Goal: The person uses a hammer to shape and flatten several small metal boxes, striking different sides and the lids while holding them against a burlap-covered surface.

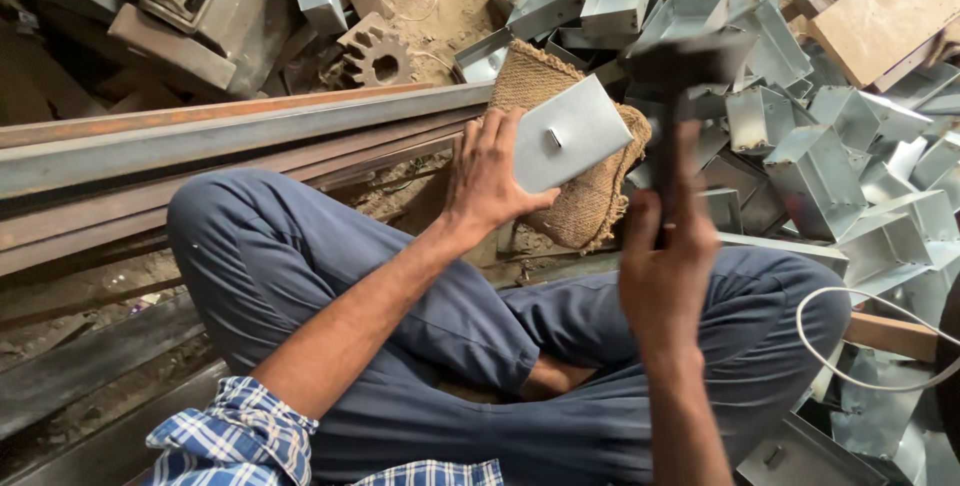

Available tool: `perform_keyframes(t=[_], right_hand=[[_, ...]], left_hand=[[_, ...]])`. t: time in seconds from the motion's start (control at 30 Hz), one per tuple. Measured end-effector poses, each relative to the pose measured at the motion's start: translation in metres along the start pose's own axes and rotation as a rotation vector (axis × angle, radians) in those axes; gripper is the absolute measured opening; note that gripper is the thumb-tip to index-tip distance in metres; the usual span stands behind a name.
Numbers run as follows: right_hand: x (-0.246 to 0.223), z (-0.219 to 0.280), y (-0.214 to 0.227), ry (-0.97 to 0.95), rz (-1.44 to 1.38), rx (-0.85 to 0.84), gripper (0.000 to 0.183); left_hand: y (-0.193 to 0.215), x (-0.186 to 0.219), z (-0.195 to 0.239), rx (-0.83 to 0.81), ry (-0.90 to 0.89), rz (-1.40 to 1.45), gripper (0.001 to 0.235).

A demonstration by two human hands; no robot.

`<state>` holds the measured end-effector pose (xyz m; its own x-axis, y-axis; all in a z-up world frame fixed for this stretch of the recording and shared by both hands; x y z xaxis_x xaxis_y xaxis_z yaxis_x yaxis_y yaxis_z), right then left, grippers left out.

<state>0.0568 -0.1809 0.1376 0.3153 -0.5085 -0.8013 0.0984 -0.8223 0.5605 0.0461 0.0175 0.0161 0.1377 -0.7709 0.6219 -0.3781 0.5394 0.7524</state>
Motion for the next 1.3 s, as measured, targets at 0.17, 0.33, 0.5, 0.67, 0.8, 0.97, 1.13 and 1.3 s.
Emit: perform_keyframes(t=[0.17,0.33,0.5,0.67,0.8,0.97,1.13,1.3], right_hand=[[0.001,0.000,-0.021,-0.196,-0.007,-0.437,0.059],[-0.028,-0.002,0.012,0.003,0.011,-0.181,0.059],[-0.003,0.010,-0.003,-0.090,0.056,-0.016,0.061],[0.016,0.012,-0.011,-0.342,-0.045,-0.397,0.064],[-0.031,0.008,0.016,0.222,0.051,-0.200,0.062],[-0.011,0.020,0.017,-0.077,0.029,0.045,0.063],[0.003,0.020,-0.012,0.322,0.149,-0.174,0.062],[0.032,0.022,0.002,-0.297,-0.456,-0.300,0.062]], left_hand=[[0.001,0.001,-0.002,-0.004,0.016,0.004,0.108],[-0.003,0.003,-0.007,0.029,0.014,0.007,0.112],[-0.007,-0.001,-0.003,-0.025,0.047,0.013,0.115],[-0.007,0.002,-0.007,0.080,-0.018,-0.038,0.111],[-0.012,0.000,-0.007,0.009,0.028,-0.020,0.114],[-0.008,0.004,-0.004,0.020,0.012,-0.023,0.110],[-0.010,0.007,-0.008,0.020,0.028,-0.046,0.104],[-0.015,0.005,0.005,0.120,-0.054,-0.102,0.119]])
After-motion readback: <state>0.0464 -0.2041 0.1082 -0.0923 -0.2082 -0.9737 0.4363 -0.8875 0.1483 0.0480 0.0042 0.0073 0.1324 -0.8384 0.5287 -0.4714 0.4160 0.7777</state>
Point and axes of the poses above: each hand's wrist, its own z-axis away from the middle knuckle, its own y-axis out of the back of the hand, x = y × z, the point moved 5 cm from there along -z, towards the middle knuckle, and after that the axes turned 1 degree about y, right-handed, at the moved point
